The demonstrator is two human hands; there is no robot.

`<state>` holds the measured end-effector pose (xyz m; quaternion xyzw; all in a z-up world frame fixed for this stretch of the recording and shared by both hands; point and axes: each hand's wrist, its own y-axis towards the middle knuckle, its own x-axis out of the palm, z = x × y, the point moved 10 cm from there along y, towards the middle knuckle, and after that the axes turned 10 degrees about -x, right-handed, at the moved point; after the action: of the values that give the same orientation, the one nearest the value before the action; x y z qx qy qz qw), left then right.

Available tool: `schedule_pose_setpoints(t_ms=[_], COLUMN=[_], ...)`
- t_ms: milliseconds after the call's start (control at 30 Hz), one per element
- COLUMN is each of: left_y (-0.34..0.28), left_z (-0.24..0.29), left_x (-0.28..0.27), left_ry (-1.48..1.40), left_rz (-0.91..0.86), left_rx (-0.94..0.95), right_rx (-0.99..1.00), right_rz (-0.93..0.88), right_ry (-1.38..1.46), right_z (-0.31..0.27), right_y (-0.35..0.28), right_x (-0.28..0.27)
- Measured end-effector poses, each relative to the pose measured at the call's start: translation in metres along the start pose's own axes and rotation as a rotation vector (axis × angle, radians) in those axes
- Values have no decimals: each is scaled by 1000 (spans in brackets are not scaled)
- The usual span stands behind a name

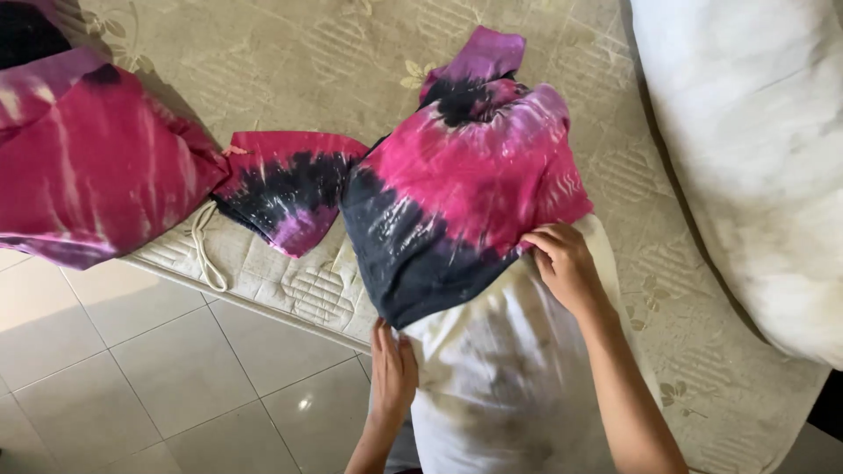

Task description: The person puts a white pillow into a pink and black tie-dye pillowcase. They align the corners of the pillowcase with the pillow, tuck the pillow inside, and smooth out the fabric to fit the cover properly.

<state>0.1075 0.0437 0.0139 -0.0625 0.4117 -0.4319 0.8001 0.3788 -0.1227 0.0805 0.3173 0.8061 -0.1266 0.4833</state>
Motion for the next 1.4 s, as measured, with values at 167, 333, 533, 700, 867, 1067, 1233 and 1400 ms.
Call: schedule_pose_setpoints(t_ms=[167, 333, 533, 700, 867, 1067, 1233, 1400], left_y=[5, 30, 30, 37, 62, 139, 148, -20], left_z=[11, -8, 43, 104, 149, 245, 288, 237], left_x=[49, 42, 32, 51, 99, 146, 147, 140], left_ry=[21, 43, 478, 478, 437, 318, 348, 326], left_rz=[96, 179, 321, 390, 303, 248, 227, 126], left_rx=[101, 26, -81, 346, 567, 648, 545, 886], right_rx=[173, 116, 86, 927, 1165, 1227, 1176, 696], right_rz=[-44, -252, 52, 22, -67, 59, 51, -69], right_ry=[157, 142, 284, 430, 597, 662, 831, 391], right_z=[-42, -46, 59, 158, 121, -17, -51, 32], right_y=[-91, -109, -60, -152, -195, -104, -124, -189], right_x=[37, 24, 16, 16, 30, -55, -26, -26])
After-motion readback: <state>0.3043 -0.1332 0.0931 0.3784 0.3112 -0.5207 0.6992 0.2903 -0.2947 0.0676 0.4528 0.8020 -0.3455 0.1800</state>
